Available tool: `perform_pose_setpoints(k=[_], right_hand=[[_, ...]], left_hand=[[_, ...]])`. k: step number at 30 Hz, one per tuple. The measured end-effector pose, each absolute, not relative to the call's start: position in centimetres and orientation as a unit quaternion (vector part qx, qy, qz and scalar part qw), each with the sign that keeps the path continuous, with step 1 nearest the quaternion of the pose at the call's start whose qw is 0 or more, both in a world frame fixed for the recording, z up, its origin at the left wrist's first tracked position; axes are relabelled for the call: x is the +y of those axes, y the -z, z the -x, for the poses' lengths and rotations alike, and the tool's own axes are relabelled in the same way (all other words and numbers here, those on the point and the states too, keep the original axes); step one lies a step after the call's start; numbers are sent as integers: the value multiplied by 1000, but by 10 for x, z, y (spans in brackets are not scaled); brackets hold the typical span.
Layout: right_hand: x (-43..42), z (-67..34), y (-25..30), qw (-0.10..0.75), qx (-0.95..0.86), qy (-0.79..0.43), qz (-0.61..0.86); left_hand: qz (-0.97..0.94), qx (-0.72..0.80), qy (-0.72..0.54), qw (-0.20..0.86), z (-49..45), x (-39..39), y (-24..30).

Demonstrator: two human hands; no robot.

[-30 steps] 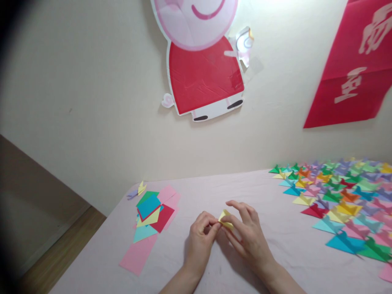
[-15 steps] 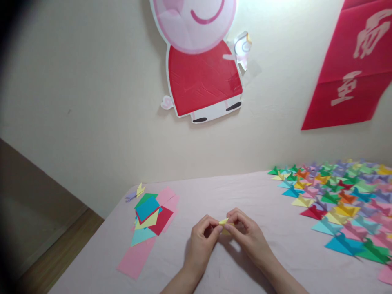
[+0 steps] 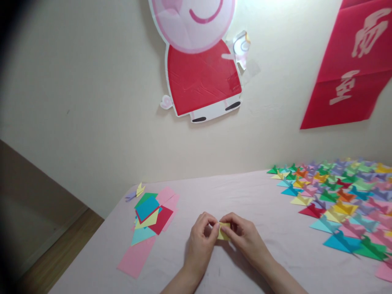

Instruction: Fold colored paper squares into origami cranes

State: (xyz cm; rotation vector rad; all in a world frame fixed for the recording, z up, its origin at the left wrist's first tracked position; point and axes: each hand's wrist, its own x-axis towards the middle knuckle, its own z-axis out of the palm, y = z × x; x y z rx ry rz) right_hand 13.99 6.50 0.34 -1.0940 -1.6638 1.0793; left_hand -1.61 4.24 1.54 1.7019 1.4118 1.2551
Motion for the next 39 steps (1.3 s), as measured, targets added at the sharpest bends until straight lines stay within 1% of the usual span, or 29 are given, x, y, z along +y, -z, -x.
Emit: perform_pose_setpoints(k=[3, 9, 13, 19, 27, 31, 34, 39], right_hand=[[63, -138, -6, 423, -646, -462, 436], [69, -142, -7, 463, -568, -533, 422], [70, -143, -7, 456, -573, -541, 415], [67, -140, -7, 459, -630, -472, 411], [68, -142, -6, 483, -582, -463, 461], [67, -141, -6, 477, -597, -430, 481], [66, -140, -5, 449, -648, -370, 493], [63, -138, -5, 356, -746, -224, 517]], left_hand=[[-631, 540, -461, 312, 15, 41, -17], [-611, 551, -433, 368, 16, 44, -13], [-602, 562, -427, 374, 16, 46, -9], [-616, 559, -416, 368, 16, 46, -8], [-668, 570, -366, 309, 10, 43, -7], [-663, 593, -355, 286, 9, 40, -10], [-684, 605, -332, 237, 12, 37, -15], [-725, 623, -259, 136, 18, 29, -22]])
